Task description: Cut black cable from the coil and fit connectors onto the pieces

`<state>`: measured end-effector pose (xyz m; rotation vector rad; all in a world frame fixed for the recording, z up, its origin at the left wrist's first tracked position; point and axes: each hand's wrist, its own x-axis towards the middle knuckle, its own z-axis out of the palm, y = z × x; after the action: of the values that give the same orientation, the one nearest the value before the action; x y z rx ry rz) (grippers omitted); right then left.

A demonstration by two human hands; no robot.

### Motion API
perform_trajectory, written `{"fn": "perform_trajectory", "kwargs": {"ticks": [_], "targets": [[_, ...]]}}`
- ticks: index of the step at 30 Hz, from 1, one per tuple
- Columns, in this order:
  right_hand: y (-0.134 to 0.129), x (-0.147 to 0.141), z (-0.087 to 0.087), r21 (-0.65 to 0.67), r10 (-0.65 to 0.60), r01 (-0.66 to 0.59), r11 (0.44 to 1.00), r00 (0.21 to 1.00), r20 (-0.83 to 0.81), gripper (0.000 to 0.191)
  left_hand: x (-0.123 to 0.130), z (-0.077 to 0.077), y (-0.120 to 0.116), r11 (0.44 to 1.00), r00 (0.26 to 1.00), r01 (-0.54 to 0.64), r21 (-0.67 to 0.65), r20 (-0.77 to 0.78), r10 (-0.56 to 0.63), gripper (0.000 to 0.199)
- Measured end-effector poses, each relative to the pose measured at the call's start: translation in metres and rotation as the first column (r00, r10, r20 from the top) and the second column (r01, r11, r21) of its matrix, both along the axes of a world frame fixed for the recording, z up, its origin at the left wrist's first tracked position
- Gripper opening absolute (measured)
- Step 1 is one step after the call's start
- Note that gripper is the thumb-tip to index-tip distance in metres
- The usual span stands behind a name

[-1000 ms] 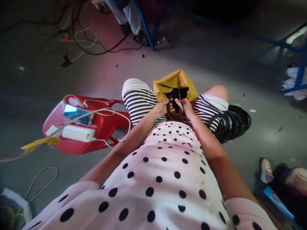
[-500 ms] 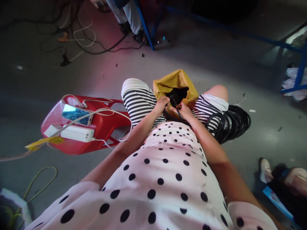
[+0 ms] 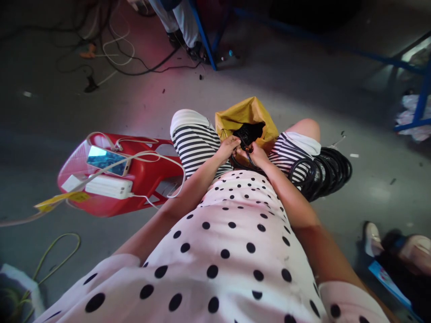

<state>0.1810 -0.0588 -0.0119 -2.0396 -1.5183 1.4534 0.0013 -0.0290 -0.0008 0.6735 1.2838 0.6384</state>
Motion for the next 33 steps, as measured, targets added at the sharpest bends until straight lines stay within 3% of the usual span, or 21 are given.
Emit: {"fn": "perform_trajectory", "kwargs": {"ticks": [15, 20, 28, 33], "targets": [[0.0003, -0.0004, -0.0005, 0.068, 0.067, -0.072, 0.995, 0.995, 0.075, 0.059, -0.0031, -0.0037, 0.0000, 0.996, 0.995, 0.088, -0.023, 0.042, -0.087, 0.027], [0.0007, 0.0012, -0.0009, 0.069, 0.041, -0.043, 0.997, 0.999, 0.022, 0.058, -0.0038, -0.0028, 0.0003, 0.993, 0.993, 0.099, -0.060, 0.063, -0.096, 0.029], [0.0055, -0.0012, -0.0087, 0.094, 0.044, -0.047, 0.994, 0.998, 0.033, 0.061, 0.0014, -0.0034, -0.0003, 0.996, 0.995, 0.083, -0.035, -0.046, -0.084, 0.026], [0.0057, -0.0022, -0.0094, 0.039, 0.027, -0.027, 0.999, 1.000, -0.004, 0.061, 0.0024, -0.0011, 0.0000, 0.991, 0.991, 0.120, -0.065, -0.055, -0.123, 0.027]]}}
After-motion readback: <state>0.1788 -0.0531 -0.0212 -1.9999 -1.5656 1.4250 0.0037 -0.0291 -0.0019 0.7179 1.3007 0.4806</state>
